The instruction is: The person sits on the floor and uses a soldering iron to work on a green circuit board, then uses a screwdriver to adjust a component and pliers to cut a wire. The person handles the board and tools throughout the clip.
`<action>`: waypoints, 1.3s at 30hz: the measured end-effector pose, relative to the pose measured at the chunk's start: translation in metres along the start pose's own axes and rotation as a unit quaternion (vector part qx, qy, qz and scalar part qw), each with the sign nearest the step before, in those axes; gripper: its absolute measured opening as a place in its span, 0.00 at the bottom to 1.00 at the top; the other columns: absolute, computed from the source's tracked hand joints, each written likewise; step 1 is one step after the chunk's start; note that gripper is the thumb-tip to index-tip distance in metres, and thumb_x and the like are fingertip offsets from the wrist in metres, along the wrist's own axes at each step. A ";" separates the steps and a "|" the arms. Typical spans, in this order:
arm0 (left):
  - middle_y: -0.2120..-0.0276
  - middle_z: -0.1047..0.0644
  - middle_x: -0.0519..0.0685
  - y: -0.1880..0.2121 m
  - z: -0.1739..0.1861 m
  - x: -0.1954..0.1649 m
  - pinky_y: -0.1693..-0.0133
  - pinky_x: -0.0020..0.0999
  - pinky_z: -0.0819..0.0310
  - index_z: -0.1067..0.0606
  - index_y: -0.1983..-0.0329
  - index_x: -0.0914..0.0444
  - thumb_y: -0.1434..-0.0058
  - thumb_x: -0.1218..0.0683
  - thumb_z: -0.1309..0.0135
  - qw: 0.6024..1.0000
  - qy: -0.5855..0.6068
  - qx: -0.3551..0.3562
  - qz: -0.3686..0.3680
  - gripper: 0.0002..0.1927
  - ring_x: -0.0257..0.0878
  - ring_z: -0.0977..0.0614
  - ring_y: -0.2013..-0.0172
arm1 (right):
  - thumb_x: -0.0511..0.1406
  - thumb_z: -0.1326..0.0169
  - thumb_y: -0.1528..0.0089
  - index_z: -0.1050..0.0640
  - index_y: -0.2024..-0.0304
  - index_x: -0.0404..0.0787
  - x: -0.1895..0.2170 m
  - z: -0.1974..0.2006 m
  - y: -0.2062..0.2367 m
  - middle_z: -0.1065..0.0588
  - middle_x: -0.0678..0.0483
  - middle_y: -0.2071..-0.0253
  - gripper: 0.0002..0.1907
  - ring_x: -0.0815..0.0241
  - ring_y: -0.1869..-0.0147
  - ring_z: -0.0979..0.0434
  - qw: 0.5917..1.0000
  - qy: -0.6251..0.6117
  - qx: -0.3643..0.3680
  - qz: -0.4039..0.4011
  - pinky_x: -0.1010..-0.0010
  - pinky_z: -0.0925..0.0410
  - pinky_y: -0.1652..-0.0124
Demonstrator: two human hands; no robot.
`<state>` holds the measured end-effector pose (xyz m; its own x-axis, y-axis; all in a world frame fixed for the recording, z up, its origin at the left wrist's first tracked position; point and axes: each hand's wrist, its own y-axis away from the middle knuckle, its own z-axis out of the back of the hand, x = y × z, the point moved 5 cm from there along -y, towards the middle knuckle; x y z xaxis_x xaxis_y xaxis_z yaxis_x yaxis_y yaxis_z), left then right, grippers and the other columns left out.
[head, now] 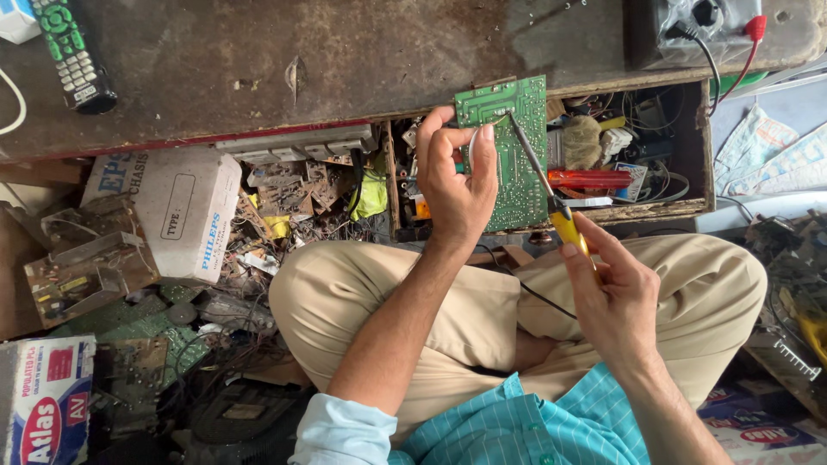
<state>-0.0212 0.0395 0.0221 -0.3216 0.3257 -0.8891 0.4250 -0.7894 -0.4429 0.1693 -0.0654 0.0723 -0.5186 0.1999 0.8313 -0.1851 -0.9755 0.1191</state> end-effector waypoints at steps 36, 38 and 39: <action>0.35 0.34 0.64 -0.052 0.005 -0.047 0.41 0.47 0.32 0.29 0.56 0.66 0.32 0.58 0.39 0.997 -0.052 0.023 -0.056 0.10 0.51 0.28 0.45 | 0.32 0.44 0.35 0.23 0.37 0.42 0.045 0.013 -0.039 0.22 0.62 0.63 0.22 0.80 0.74 0.37 0.997 -0.038 0.034 -0.063 0.83 0.44 0.78; 0.35 0.33 0.63 -0.052 0.007 -0.046 0.41 0.47 0.32 0.28 0.56 0.65 0.32 0.58 0.38 0.996 -0.061 0.023 -0.059 0.10 0.51 0.28 0.45 | 0.32 0.44 0.35 0.23 0.37 0.42 0.035 0.011 -0.042 0.23 0.61 0.64 0.22 0.79 0.74 0.36 0.995 -0.058 0.038 -0.072 0.83 0.43 0.77; 0.35 0.33 0.63 -0.052 0.008 -0.046 0.41 0.47 0.32 0.29 0.56 0.65 0.32 0.58 0.38 0.996 -0.063 0.021 -0.062 0.11 0.51 0.28 0.45 | 0.32 0.43 0.35 0.22 0.37 0.42 0.031 0.010 -0.043 0.23 0.60 0.64 0.22 0.79 0.74 0.36 0.994 -0.068 0.040 -0.076 0.83 0.43 0.77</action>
<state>-0.0350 0.0616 0.0874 -0.4736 0.3558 -0.8057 0.3411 -0.7693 -0.5402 0.1694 -0.0184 0.0985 -0.3714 0.3360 0.8655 -0.1829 -0.9404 0.2866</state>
